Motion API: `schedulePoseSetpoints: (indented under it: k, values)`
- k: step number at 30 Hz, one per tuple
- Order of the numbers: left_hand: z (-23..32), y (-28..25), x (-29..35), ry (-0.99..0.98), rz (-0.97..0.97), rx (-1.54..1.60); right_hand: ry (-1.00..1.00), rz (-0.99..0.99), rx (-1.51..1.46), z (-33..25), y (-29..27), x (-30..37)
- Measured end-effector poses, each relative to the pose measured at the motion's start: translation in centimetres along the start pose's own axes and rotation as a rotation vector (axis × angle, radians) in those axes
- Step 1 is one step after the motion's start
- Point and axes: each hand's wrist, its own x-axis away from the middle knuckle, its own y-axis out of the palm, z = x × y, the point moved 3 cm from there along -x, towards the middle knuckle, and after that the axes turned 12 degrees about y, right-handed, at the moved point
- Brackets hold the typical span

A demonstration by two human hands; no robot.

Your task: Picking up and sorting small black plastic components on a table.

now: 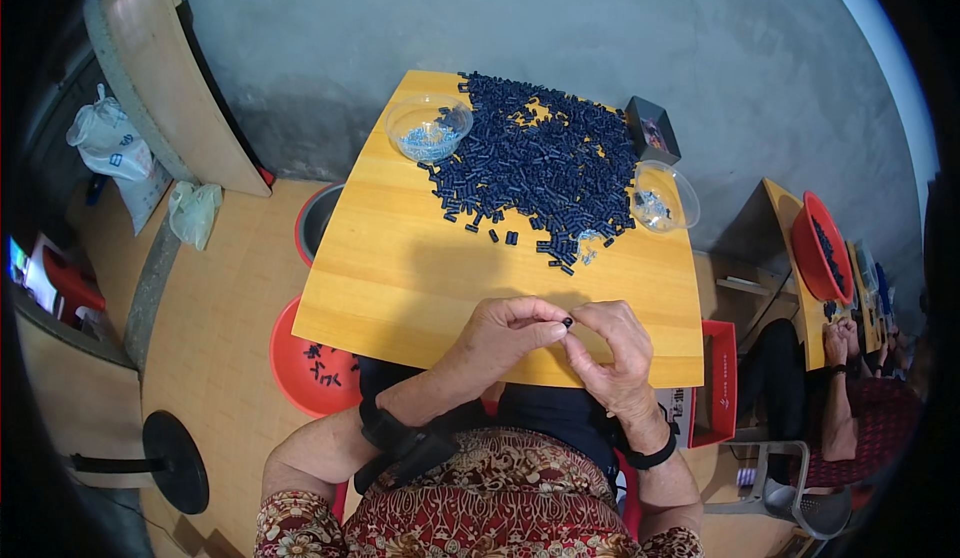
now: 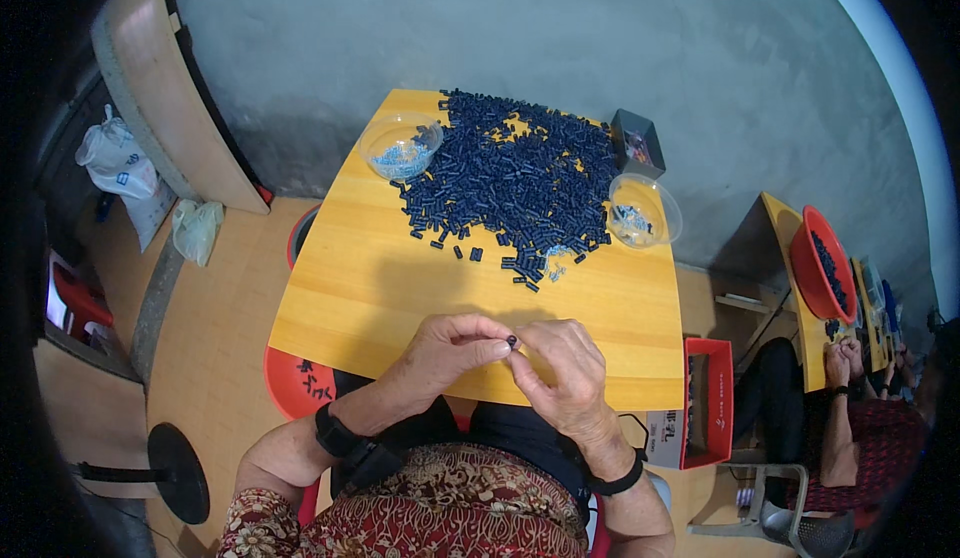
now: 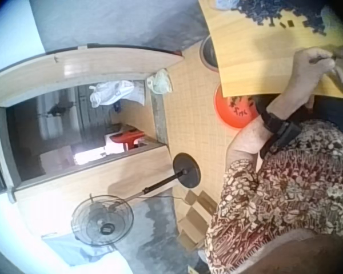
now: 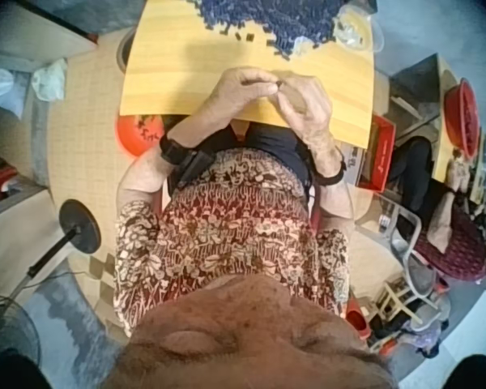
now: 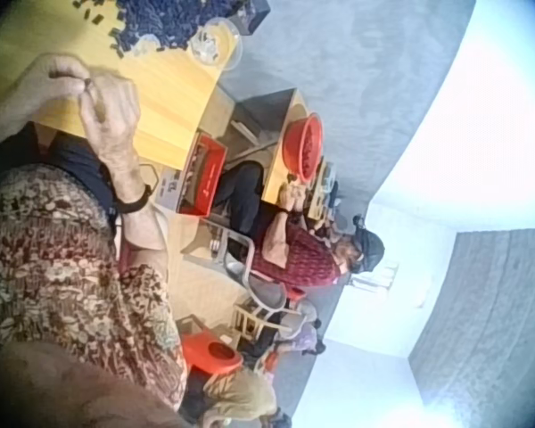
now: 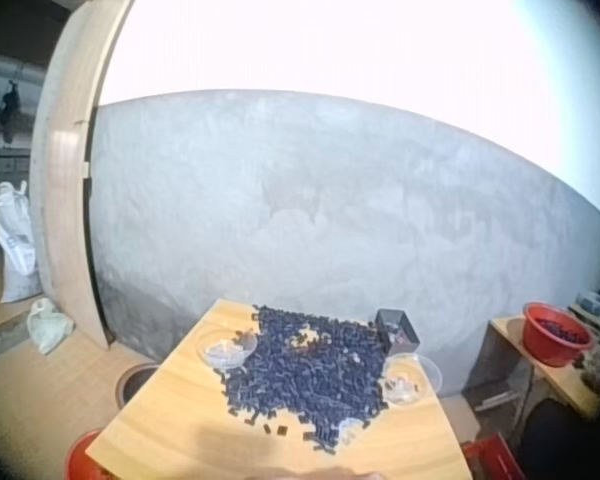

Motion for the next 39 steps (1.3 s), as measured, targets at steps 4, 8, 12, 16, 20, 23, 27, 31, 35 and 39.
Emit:
schedulePoseSetpoints:
  k: [4, 8, 12, 16, 20, 23, 27, 31, 35, 39]
  values:
    - [0.2, 0.1, 0.1, 0.022, -0.015, -0.018, -0.009, 0.021, 0.0, -0.2, -0.2, 0.0]
    - [0.2, 0.2, 0.2, 0.007, 0.002, 0.049, -0.074, 0.017, 0.029, -0.6, -0.2, -0.2]
    - [0.0, 0.3, 0.2, -0.02, -0.018, 0.046, -0.127, 0.004, 0.081, -0.5, 0.0, -0.1]
    - [-1.1, -0.3, 0.1, -0.068, -0.016, -0.035, -0.12, -0.036, 0.126, -0.3, 0.2, 0.2]
    - [-1.7, -0.8, 0.2, -0.124, 0.001, -0.114, -0.111, -0.098, 0.132, -0.3, 0.3, 0.2]
    - [-1.9, -0.9, 0.0, -0.12, 0.038, -0.113, -0.057, -0.196, 0.127, 0.4, -0.1, -0.3]
    - [-1.1, -1.0, -0.3, -0.081, 0.035, -0.097, 0.078, -0.155, 0.119, 2.6, -1.3, -2.7]
    - [-0.6, -0.8, -0.3, -0.084, 0.044, -0.068, 0.373, -0.127, 0.119, 8.0, -2.0, -4.1]
    - [-0.8, -0.9, -0.4, -0.062, 0.047, -0.084, 0.371, -0.26, 0.209, 9.9, -0.7, -5.1]
    - [-0.9, -1.1, -0.3, -0.076, 0.055, -0.069, 0.18, -0.292, 0.358, 9.1, 0.5, -6.2]
